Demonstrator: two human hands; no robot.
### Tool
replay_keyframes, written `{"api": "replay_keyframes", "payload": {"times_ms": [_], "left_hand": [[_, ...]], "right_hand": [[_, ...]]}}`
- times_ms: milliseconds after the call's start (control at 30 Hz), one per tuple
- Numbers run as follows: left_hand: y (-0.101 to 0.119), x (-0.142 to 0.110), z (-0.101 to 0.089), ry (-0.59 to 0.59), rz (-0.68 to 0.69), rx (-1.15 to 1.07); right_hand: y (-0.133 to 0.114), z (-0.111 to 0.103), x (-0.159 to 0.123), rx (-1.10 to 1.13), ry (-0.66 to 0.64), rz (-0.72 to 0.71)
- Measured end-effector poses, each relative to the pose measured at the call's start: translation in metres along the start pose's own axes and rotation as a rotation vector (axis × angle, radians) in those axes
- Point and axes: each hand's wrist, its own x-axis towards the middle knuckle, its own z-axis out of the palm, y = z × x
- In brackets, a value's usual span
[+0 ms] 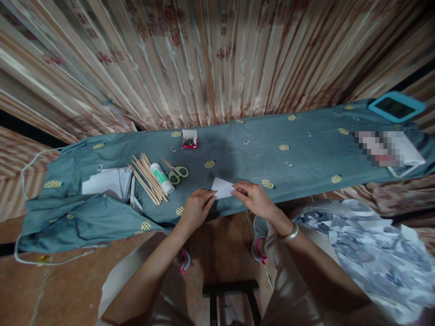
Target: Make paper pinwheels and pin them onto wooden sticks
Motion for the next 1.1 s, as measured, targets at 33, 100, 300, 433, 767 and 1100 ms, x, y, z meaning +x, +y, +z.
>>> {"api": "replay_keyframes", "payload": {"times_ms": [33, 100, 300, 433, 767, 1100], "left_hand": [[-0.001, 0.000, 0.001, 0.007, -0.028, -0.011], [-0.003, 0.001, 0.002, 0.024, -0.084, -0.031], [0.000, -0.002, 0.000, 0.020, -0.159, -0.033], [0.011, -0.009, -0.003, 0.051, 0.000, 0.134], [0.021, -0.036, 0.036, -0.108, 0.198, 0.416], [0.007, 0.000, -0.004, 0.112, 0.060, 0.273]], "right_hand": [[0.000, 0.001, 0.004, 0.001, 0.008, 0.014], [0.001, 0.003, 0.010, 0.008, 0.033, 0.029], [0.001, 0.012, 0.024, -0.014, 0.074, -0.016], [0.004, 0.019, 0.028, -0.069, 0.114, -0.063], [0.006, 0.026, 0.032, -0.063, 0.137, -0.080], [-0.019, 0.009, 0.009, 0.021, 0.243, -0.114]]}}
